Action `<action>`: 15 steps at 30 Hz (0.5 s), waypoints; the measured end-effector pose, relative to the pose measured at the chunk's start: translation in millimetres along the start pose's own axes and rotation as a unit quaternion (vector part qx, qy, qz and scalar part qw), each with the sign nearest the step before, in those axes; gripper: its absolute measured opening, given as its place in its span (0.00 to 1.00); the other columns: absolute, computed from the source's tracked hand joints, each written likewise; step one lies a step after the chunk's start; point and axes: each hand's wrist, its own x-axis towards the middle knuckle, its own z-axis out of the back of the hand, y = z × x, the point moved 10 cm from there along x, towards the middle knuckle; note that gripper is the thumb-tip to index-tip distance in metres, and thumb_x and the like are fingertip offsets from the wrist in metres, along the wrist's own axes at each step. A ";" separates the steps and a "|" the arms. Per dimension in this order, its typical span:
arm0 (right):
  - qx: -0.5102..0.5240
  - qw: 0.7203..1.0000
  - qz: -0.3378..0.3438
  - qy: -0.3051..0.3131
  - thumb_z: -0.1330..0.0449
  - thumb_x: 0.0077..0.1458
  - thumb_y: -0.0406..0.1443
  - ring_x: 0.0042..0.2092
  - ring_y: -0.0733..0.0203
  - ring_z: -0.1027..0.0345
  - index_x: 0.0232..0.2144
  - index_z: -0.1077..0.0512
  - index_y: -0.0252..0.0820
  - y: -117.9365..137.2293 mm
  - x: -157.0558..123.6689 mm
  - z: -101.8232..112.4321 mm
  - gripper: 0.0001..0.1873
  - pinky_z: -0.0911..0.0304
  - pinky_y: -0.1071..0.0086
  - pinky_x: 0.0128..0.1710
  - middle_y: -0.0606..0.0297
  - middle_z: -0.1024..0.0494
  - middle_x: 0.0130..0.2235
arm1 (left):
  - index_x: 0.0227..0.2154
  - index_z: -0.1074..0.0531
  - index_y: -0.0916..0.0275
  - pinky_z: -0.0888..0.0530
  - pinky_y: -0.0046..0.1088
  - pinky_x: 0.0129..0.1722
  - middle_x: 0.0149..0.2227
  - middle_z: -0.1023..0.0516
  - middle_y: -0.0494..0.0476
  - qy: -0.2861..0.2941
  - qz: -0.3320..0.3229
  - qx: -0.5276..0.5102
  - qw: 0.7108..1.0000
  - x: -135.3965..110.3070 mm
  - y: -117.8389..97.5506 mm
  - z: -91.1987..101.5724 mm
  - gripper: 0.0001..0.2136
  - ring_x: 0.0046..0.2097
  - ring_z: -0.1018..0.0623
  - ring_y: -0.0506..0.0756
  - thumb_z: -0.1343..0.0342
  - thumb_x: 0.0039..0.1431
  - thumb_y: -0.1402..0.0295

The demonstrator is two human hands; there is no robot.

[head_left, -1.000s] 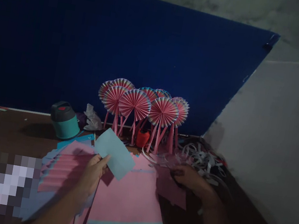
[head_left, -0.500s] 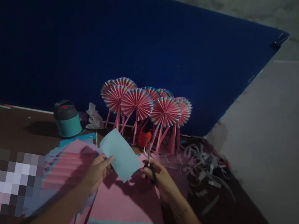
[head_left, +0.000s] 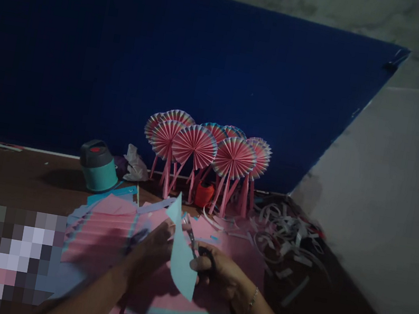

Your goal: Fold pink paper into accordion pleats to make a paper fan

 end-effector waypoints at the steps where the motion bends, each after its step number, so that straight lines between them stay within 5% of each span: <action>1: 0.033 0.999 -0.017 0.014 0.33 0.33 0.34 0.18 0.75 0.44 0.26 0.35 0.40 -5.0 -0.1 -3.9 0.16 0.55 0.80 0.15 0.75 0.35 0.20 | 0.35 0.23 0.61 0.27 0.33 0.33 0.30 0.21 0.56 0.017 0.005 0.001 1.000 1.2 2.7 -2.9 0.19 0.32 0.22 0.58 0.30 0.34 0.70; 3: 0.059 0.998 -0.031 0.021 0.31 0.33 0.33 0.18 0.75 0.44 0.28 0.34 0.40 -9.8 0.5 -5.2 0.17 0.55 0.80 0.15 0.76 0.35 0.21 | 0.30 0.23 0.62 0.27 0.31 0.32 0.27 0.22 0.54 0.052 0.024 0.000 0.998 5.3 9.7 -3.7 0.16 0.29 0.24 0.55 0.29 0.34 0.68; 5: 0.033 0.999 -0.014 -0.002 0.30 0.33 0.37 0.18 0.73 0.41 0.29 0.33 0.40 -6.5 1.9 1.4 0.19 0.54 0.79 0.15 0.74 0.34 0.21 | 0.27 0.23 0.63 0.27 0.29 0.34 0.26 0.22 0.54 0.022 0.024 -0.003 0.999 12.4 12.4 11.5 0.15 0.30 0.23 0.54 0.29 0.33 0.66; 10: -0.006 0.980 0.129 -0.153 0.35 0.43 0.52 0.31 0.65 0.33 0.37 0.30 0.42 32.9 -6.3 34.2 0.25 0.42 0.76 0.25 0.66 0.27 0.31 | 0.31 0.22 0.66 0.28 0.28 0.39 0.30 0.19 0.57 -0.043 -0.043 0.024 0.998 26.0 3.2 38.7 0.18 0.34 0.23 0.55 0.30 0.36 0.62; 15: -0.081 0.970 0.174 -0.150 0.28 0.33 0.42 0.25 0.69 0.41 0.33 0.32 0.42 43.8 -5.8 29.1 0.25 0.47 0.76 0.24 0.72 0.32 0.26 | 0.31 0.22 0.67 0.28 0.31 0.37 0.28 0.19 0.58 -0.076 -0.057 0.068 0.993 26.6 2.7 45.9 0.18 0.32 0.23 0.56 0.32 0.39 0.59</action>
